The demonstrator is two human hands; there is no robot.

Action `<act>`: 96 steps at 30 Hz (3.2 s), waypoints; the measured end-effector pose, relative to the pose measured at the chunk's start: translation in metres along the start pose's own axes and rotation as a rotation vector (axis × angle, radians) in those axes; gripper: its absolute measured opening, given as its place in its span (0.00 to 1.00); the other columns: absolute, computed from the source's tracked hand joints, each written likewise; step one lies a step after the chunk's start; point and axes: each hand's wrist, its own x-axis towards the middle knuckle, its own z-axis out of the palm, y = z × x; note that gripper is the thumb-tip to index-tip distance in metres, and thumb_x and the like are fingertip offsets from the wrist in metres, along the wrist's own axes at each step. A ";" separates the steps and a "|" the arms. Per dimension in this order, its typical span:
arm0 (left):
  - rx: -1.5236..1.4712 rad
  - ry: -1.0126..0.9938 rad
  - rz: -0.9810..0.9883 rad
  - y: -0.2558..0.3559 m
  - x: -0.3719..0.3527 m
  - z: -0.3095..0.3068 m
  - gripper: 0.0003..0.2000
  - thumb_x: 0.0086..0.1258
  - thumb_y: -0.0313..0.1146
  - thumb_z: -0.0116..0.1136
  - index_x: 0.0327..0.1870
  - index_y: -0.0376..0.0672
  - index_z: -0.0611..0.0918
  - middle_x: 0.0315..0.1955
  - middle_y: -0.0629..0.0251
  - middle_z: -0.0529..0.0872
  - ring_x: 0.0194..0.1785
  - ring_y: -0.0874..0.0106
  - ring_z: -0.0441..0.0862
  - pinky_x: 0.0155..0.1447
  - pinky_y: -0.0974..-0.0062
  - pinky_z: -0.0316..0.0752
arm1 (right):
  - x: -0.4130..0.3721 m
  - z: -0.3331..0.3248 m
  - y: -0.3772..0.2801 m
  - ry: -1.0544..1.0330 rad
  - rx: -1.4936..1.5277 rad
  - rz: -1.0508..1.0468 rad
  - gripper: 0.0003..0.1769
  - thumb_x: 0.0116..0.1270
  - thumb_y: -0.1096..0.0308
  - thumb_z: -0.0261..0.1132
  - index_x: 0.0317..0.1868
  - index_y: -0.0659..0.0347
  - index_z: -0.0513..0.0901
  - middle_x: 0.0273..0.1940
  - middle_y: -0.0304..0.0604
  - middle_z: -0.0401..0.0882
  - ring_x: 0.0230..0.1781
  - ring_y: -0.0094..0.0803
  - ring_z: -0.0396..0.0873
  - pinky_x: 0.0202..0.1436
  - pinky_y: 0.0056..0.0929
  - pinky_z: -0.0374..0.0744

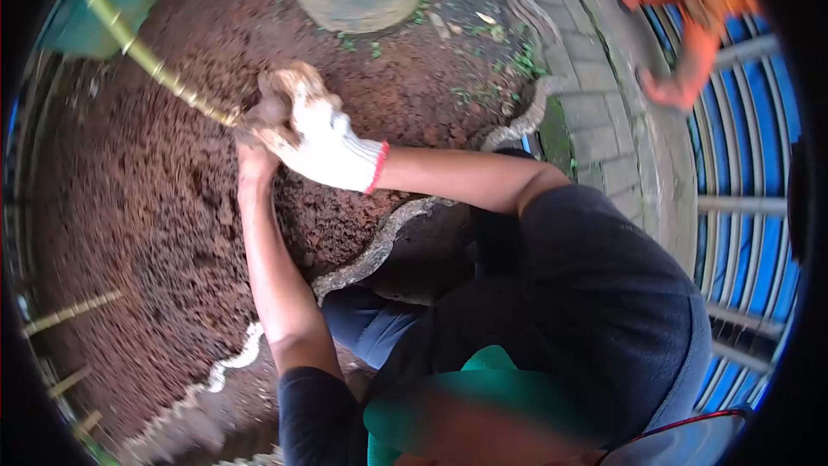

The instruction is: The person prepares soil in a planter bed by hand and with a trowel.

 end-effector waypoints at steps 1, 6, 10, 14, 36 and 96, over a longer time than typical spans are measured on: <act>-0.026 0.131 0.135 0.005 0.002 0.003 0.13 0.73 0.35 0.58 0.52 0.36 0.81 0.41 0.57 0.86 0.47 0.68 0.82 0.53 0.63 0.78 | 0.010 -0.008 -0.007 -0.038 -0.038 0.159 0.41 0.66 0.44 0.65 0.62 0.74 0.68 0.61 0.68 0.69 0.59 0.55 0.77 0.54 0.46 0.82; -0.707 -0.102 -0.447 0.020 -0.005 -0.009 0.23 0.75 0.43 0.58 0.65 0.38 0.76 0.52 0.54 0.85 0.50 0.64 0.87 0.51 0.66 0.86 | 0.013 -0.021 -0.014 -0.054 -0.015 -0.158 0.28 0.57 0.61 0.68 0.50 0.73 0.70 0.45 0.64 0.72 0.25 0.48 0.78 0.25 0.43 0.77; -1.276 -0.287 -0.301 0.011 -0.013 -0.007 0.24 0.75 0.46 0.58 0.64 0.39 0.76 0.52 0.55 0.85 0.52 0.62 0.86 0.54 0.63 0.86 | 0.001 -0.023 -0.021 -0.280 -0.031 -0.285 0.33 0.57 0.63 0.67 0.58 0.78 0.70 0.57 0.72 0.67 0.44 0.56 0.78 0.49 0.54 0.77; -1.251 -0.147 -0.249 -0.034 -0.001 0.005 0.29 0.72 0.51 0.62 0.66 0.40 0.75 0.57 0.54 0.83 0.56 0.61 0.84 0.52 0.61 0.86 | -0.013 -0.025 -0.010 -0.203 -0.190 -0.455 0.37 0.59 0.65 0.67 0.66 0.78 0.67 0.68 0.68 0.63 0.63 0.64 0.72 0.64 0.50 0.76; -1.297 -0.642 -0.604 -0.012 0.039 -0.021 0.27 0.77 0.25 0.48 0.73 0.24 0.57 0.52 0.44 0.75 0.35 0.68 0.80 0.32 0.76 0.84 | -0.325 -0.394 0.226 -0.574 -0.820 0.962 0.16 0.65 0.60 0.61 0.45 0.61 0.86 0.40 0.58 0.85 0.43 0.54 0.85 0.51 0.46 0.83; -0.345 0.644 -0.178 0.075 -0.223 0.076 0.18 0.57 0.22 0.64 0.51 0.31 0.82 0.41 0.61 0.74 0.34 0.70 0.81 0.35 0.73 0.80 | -0.041 -0.120 0.017 -0.429 0.121 -0.149 0.16 0.63 0.56 0.70 0.42 0.60 0.88 0.38 0.51 0.87 0.43 0.44 0.86 0.51 0.39 0.83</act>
